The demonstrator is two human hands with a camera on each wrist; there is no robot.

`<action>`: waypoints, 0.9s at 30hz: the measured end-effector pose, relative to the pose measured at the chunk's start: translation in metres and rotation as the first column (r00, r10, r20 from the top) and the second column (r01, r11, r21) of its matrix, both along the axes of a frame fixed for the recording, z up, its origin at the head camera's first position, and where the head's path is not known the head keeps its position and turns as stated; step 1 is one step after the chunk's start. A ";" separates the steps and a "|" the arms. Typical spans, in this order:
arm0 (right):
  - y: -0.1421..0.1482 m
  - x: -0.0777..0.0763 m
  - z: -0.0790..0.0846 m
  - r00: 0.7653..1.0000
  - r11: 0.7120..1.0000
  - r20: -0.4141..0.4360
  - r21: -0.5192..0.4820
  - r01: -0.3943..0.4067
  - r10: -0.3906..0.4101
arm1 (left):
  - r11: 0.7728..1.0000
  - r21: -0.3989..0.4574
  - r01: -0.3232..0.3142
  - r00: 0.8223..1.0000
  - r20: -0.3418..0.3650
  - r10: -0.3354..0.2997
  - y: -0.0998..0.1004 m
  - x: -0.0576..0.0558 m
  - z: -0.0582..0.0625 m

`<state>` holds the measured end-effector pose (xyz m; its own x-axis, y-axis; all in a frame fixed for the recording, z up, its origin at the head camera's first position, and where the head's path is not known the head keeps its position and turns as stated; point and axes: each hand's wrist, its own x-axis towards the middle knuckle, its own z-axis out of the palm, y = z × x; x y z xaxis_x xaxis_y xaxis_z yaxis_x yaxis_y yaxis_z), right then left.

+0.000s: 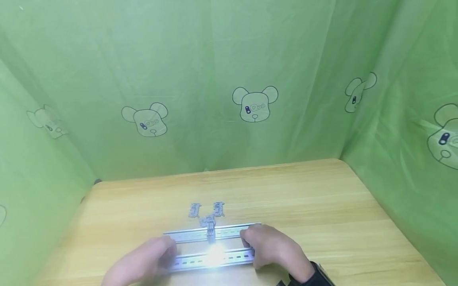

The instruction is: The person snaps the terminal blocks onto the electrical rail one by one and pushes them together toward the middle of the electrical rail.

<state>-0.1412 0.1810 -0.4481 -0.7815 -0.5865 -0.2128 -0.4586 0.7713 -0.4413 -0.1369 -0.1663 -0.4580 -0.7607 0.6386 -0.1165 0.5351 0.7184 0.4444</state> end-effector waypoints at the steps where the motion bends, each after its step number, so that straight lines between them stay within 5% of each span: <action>1: -0.001 0.001 -0.001 1.000 1.000 -0.001 0.011 0.001 -0.001 | 1.000 -0.010 -0.006 1.000 0.012 0.006 0.001 0.000 -0.002; 7: -0.009 0.007 -0.007 1.000 0.997 -0.009 0.075 0.027 -0.027 | 0.998 -0.059 -0.006 1.000 0.027 0.008 0.005 0.000 -0.014; 12: -0.014 0.010 -0.012 0.998 0.993 -0.025 0.106 0.060 -0.058 | 0.998 -0.057 0.008 0.999 -0.036 -0.010 0.006 0.002 -0.019; 27: -0.018 0.013 -0.014 0.996 0.989 -0.071 0.131 0.069 -0.060 | 0.998 -0.061 -0.009 0.996 -0.092 0.004 0.009 0.006 -0.024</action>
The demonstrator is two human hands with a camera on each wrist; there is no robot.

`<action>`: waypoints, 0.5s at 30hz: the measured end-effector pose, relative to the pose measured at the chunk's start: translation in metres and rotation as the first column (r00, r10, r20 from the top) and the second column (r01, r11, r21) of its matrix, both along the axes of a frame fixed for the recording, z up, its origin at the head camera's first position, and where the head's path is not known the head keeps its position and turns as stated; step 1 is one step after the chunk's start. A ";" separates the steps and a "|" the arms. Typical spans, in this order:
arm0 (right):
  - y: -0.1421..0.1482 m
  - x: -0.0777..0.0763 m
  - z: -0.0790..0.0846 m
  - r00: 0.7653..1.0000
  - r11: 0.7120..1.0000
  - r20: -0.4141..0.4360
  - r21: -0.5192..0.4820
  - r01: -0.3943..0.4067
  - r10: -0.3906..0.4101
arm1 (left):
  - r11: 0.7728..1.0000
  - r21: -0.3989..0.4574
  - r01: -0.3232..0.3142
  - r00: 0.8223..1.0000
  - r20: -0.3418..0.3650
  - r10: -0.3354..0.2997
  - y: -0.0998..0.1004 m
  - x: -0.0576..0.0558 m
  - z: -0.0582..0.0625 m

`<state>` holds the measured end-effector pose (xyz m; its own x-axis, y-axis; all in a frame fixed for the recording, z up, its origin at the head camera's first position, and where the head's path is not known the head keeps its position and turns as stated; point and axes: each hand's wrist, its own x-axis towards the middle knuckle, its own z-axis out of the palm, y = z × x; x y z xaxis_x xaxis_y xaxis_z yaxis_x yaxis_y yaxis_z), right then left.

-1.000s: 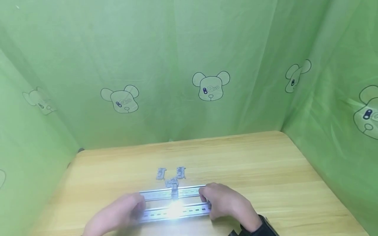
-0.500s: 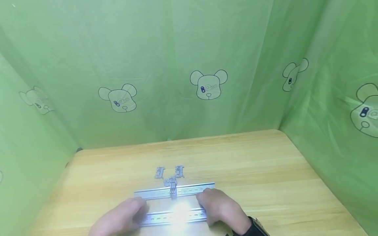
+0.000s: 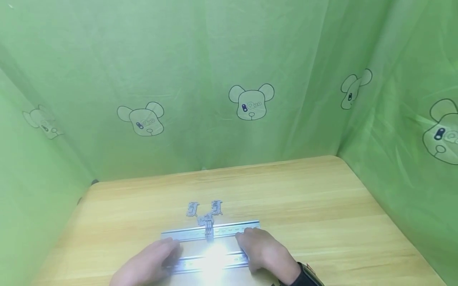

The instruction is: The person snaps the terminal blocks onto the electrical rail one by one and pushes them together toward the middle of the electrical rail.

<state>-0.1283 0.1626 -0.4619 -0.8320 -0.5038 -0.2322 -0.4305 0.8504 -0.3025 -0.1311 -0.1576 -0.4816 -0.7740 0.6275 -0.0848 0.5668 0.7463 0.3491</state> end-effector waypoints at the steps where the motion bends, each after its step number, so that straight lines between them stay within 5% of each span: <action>1: 0.001 -0.001 0.000 1.000 1.000 0.002 -0.007 -0.005 0.005 | 1.000 0.005 -0.001 1.000 0.001 0.001 0.000 0.000 0.000; 8: 0.004 -0.022 0.019 0.996 0.983 0.091 -0.182 0.021 -0.004 | 1.000 -0.002 0.001 1.000 0.015 -0.001 0.003 -0.003 0.000; 15: -0.016 -0.069 0.027 0.995 0.978 -0.099 -0.208 -0.020 -0.001 | 1.000 -0.022 0.016 1.000 -0.004 -0.016 0.003 -0.006 0.002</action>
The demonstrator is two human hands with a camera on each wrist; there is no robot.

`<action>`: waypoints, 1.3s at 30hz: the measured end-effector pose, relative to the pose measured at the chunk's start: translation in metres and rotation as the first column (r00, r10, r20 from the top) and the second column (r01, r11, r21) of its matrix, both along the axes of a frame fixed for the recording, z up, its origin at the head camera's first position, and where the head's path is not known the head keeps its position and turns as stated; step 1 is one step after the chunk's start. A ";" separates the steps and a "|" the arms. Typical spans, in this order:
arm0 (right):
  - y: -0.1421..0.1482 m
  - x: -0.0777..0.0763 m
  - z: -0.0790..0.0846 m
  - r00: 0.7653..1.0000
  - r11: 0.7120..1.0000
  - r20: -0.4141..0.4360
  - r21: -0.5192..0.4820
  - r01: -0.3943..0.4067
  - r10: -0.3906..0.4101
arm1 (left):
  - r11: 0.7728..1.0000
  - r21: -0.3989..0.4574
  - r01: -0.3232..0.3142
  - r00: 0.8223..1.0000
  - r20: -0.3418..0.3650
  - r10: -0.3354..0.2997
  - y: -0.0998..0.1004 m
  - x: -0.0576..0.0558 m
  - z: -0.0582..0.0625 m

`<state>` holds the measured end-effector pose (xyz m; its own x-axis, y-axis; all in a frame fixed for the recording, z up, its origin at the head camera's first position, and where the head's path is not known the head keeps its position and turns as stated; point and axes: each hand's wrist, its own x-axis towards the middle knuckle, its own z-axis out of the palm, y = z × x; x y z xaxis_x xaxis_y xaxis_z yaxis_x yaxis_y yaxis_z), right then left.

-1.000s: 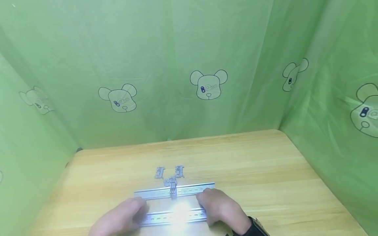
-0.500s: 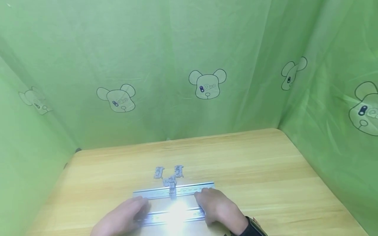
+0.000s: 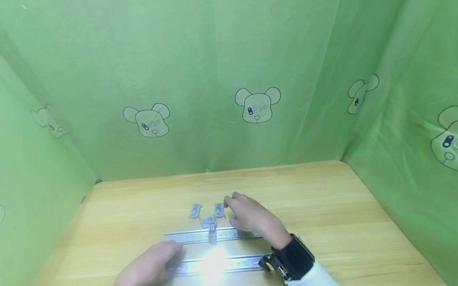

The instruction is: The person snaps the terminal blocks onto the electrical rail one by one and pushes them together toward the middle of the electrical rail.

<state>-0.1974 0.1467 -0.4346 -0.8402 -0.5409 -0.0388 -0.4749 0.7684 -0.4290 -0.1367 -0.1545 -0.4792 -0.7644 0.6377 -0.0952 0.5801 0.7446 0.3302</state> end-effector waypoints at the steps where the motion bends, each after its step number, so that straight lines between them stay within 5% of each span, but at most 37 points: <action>1: -0.003 -0.006 -0.002 1.000 1.000 -0.010 0.001 -0.005 0.005 | 1.000 -0.005 -0.004 1.000 0.004 0.004 0.001 0.000 0.000; 11: -0.024 -0.037 -0.027 0.992 0.997 0.114 0.064 0.043 -0.050 | 0.999 -0.036 -0.015 1.000 0.004 0.015 0.004 0.000 0.001; 20: -0.032 -0.047 -0.038 0.994 0.998 0.109 0.058 0.014 -0.020 | 0.998 -0.033 -0.047 0.998 0.051 0.048 0.007 0.002 -0.001; 33: -0.031 -0.053 -0.036 0.994 0.998 0.105 0.056 0.035 -0.041 | 1.000 -0.004 0.001 1.000 -0.006 -0.001 0.002 0.000 -0.003; 39: -0.017 -0.047 -0.027 0.999 0.999 0.028 0.008 0.039 -0.039 | 1.000 -0.006 -0.015 1.000 0.019 0.015 -0.002 -0.001 -0.005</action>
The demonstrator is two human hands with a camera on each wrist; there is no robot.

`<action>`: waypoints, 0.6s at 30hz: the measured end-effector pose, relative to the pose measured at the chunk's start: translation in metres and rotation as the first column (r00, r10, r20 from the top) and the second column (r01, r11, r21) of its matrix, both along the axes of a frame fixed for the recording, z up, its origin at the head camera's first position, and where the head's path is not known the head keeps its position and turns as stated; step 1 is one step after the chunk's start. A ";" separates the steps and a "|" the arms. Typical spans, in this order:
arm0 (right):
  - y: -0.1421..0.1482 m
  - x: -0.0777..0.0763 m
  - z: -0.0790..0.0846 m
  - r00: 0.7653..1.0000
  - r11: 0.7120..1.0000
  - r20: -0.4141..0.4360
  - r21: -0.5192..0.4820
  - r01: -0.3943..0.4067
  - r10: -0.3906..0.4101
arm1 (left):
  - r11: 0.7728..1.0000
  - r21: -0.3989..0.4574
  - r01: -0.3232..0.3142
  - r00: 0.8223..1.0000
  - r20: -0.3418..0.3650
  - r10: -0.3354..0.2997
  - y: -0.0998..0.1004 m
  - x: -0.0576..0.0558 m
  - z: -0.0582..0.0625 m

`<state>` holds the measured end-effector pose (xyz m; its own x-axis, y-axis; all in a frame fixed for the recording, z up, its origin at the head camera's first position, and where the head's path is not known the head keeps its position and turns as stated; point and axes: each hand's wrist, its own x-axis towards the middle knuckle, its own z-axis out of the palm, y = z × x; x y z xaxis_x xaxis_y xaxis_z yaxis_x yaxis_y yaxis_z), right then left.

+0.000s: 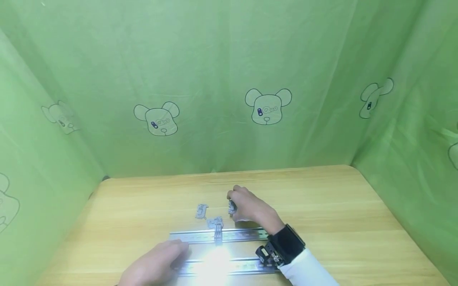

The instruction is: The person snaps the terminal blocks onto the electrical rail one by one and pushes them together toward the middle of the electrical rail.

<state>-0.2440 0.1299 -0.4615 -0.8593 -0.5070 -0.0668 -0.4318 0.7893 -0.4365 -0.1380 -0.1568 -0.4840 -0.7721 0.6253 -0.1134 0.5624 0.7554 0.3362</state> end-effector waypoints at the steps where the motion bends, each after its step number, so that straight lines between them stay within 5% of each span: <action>1: 0.004 0.003 0.001 1.000 1.000 -0.012 -0.009 -0.007 0.007 | 1.000 0.000 -0.001 1.000 -0.001 0.001 0.000 0.000 -0.001; 8: 0.044 0.028 0.007 0.998 0.992 -0.035 -0.112 -0.052 0.049 | 0.999 0.048 0.007 0.999 -0.042 -0.005 -0.005 0.000 -0.004; 18: 0.098 0.069 -0.001 0.992 0.949 -0.085 -0.296 -0.110 0.088 | 0.997 0.080 -0.016 1.000 0.002 0.015 -0.003 -0.001 -0.001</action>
<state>-0.1751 0.2284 -0.4627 -0.8009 -0.5771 0.1599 -0.5391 0.5786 -0.6120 -0.1393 -0.1598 -0.4850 -0.7816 0.6204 -0.0647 0.5502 0.7346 0.3971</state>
